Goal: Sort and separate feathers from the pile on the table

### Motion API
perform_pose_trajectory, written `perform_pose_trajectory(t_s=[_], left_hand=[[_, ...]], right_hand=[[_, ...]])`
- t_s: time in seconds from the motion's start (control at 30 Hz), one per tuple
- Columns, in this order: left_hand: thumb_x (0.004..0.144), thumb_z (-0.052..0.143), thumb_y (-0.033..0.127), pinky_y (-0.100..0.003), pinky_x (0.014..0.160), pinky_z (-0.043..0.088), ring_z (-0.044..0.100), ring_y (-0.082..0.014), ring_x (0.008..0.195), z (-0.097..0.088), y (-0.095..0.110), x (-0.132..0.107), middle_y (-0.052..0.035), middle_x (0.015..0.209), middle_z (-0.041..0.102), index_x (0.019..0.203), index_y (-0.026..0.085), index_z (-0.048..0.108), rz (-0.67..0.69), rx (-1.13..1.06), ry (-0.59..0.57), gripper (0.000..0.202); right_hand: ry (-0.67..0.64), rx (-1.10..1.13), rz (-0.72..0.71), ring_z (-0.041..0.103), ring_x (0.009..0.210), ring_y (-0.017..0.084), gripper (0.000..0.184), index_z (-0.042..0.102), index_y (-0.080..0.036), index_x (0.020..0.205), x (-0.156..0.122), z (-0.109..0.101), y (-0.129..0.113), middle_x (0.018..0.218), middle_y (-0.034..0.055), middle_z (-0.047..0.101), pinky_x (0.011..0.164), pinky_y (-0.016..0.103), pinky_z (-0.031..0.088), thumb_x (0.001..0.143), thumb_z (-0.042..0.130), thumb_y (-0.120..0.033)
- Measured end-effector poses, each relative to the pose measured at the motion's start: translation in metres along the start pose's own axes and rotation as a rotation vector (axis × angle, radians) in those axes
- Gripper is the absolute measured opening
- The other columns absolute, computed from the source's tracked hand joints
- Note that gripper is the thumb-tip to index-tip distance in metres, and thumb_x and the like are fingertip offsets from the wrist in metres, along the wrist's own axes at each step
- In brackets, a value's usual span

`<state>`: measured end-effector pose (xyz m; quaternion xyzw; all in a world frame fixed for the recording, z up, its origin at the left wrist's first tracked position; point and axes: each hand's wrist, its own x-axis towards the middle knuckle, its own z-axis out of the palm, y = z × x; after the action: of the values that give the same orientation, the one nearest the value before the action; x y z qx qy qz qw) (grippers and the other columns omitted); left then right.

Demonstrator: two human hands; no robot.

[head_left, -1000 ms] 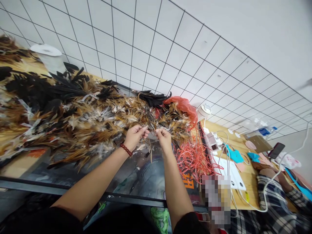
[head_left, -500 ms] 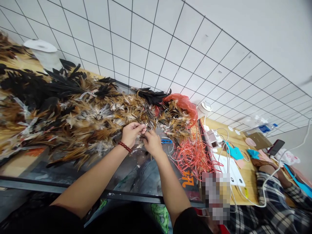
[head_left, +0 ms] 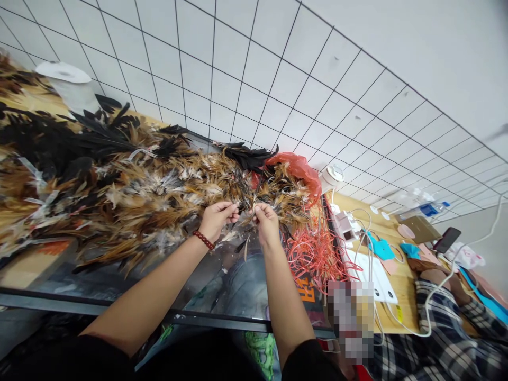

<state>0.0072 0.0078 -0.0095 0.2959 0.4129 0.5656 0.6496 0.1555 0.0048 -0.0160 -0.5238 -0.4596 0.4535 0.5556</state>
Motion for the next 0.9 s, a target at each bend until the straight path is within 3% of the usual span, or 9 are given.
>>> perform_pose_trajectory(t_s=[0.07, 0.17, 0.27, 0.4, 0.5, 0.6, 0.73, 0.8, 0.9], left_hand=[[0.051, 0.087, 0.039, -0.024, 0.055, 0.049, 0.06, -0.011, 0.054, 0.0, 0.002, 0.0, -0.0034, 0.062, 0.065, 0.07, 0.011, 0.067, 0.035, -0.036, 0.02, 0.04], [0.052, 0.086, 0.039, -0.024, 0.055, 0.049, 0.059, -0.0104, 0.053, 0.0, 0.004, 0.002, -0.0017, 0.061, 0.064, 0.069, 0.012, 0.065, 0.09, -0.084, 0.068, 0.039], [0.052, 0.086, 0.039, -0.024, 0.054, 0.048, 0.057, -0.0095, 0.051, -0.001, 0.004, 0.002, -0.0009, 0.06, 0.064, 0.069, 0.012, 0.064, 0.102, -0.094, 0.091, 0.038], [0.054, 0.085, 0.037, -0.023, 0.052, 0.046, 0.056, -0.0087, 0.05, 0.0, 0.003, 0.002, -0.0007, 0.06, 0.063, 0.069, 0.012, 0.063, 0.098, -0.072, 0.08, 0.037], [0.053, 0.085, 0.039, -0.023, 0.053, 0.047, 0.056, -0.0088, 0.05, 0.0, 0.003, 0.001, -0.0008, 0.061, 0.063, 0.068, 0.012, 0.063, 0.097, -0.06, 0.09, 0.038], [0.05, 0.086, 0.041, -0.024, 0.052, 0.047, 0.057, -0.0102, 0.051, 0.0, 0.004, 0.001, -0.0014, 0.061, 0.063, 0.068, 0.011, 0.064, 0.082, -0.052, 0.097, 0.041], [0.049, 0.087, 0.042, -0.023, 0.052, 0.047, 0.058, -0.0104, 0.052, 0.0, 0.003, 0.0, -0.0016, 0.06, 0.064, 0.068, 0.011, 0.065, 0.06, -0.042, 0.087, 0.043], [0.047, 0.088, 0.043, -0.024, 0.053, 0.048, 0.059, -0.0109, 0.053, 0.0, 0.003, -0.001, -0.0027, 0.061, 0.065, 0.068, 0.01, 0.066, 0.032, -0.026, 0.062, 0.045], [0.047, 0.088, 0.045, -0.024, 0.056, 0.05, 0.062, -0.0121, 0.057, 0.001, 0.003, -0.003, -0.0061, 0.067, 0.069, 0.071, 0.009, 0.069, -0.03, 0.034, -0.004, 0.046]], right_hand=[[0.014, -0.096, -0.009, 0.052, 0.057, 0.011, 0.022, 0.059, -0.018, 0.089, -0.001, -0.003, -0.001, 0.075, 0.002, 0.065, 0.058, 0.025, 0.044, 0.081, 0.054, -0.038], [0.033, -0.502, -0.194, 0.059, 0.078, 0.016, 0.017, 0.065, -0.019, 0.094, -0.005, -0.006, -0.003, 0.092, 0.0063, 0.067, 0.076, 0.03, 0.047, 0.081, 0.056, -0.028], [-0.08, -0.822, -0.336, 0.06, 0.088, 0.018, 0.013, 0.069, -0.022, 0.087, -0.015, 0.004, -0.004, 0.091, 0.0052, 0.067, 0.082, 0.03, 0.044, 0.083, 0.058, -0.028], [-0.116, -1.065, -0.236, 0.059, 0.077, 0.02, 0.02, 0.066, -0.022, 0.073, -0.026, 0.023, -0.004, 0.081, 0.0052, 0.066, 0.07, 0.03, 0.041, 0.079, 0.065, -0.042], [-0.126, -1.129, -0.156, 0.059, 0.074, 0.02, 0.008, 0.063, -0.022, 0.071, -0.026, 0.022, -0.004, 0.08, 0.0056, 0.066, 0.066, 0.03, 0.038, 0.077, 0.062, -0.028], [-0.096, -0.981, -0.139, 0.056, 0.066, 0.017, 0.008, 0.06, -0.022, 0.069, -0.018, 0.01, -0.002, 0.07, 0.003, 0.063, 0.064, 0.028, 0.036, 0.075, 0.055, -0.019], [-0.019, -0.318, -0.058, 0.051, 0.058, 0.013, 0.014, 0.054, -0.02, 0.075, -0.007, 0.001, -0.002, 0.064, -0.0015, 0.058, 0.059, 0.025, 0.038, 0.077, 0.055, -0.034], [-0.058, -0.042, 0.041, 0.044, 0.051, 0.01, 0.021, 0.053, -0.02, 0.073, -0.005, 0.003, -0.003, 0.058, -0.0046, 0.053, 0.053, 0.023, 0.033, 0.072, 0.061, -0.039], [-0.058, 0.149, 0.081, 0.029, 0.045, 0.006, 0.025, 0.052, -0.02, 0.069, -0.006, 0.008, -0.004, 0.052, -0.0092, 0.04, 0.046, 0.021, 0.021, 0.066, 0.07, -0.037]])
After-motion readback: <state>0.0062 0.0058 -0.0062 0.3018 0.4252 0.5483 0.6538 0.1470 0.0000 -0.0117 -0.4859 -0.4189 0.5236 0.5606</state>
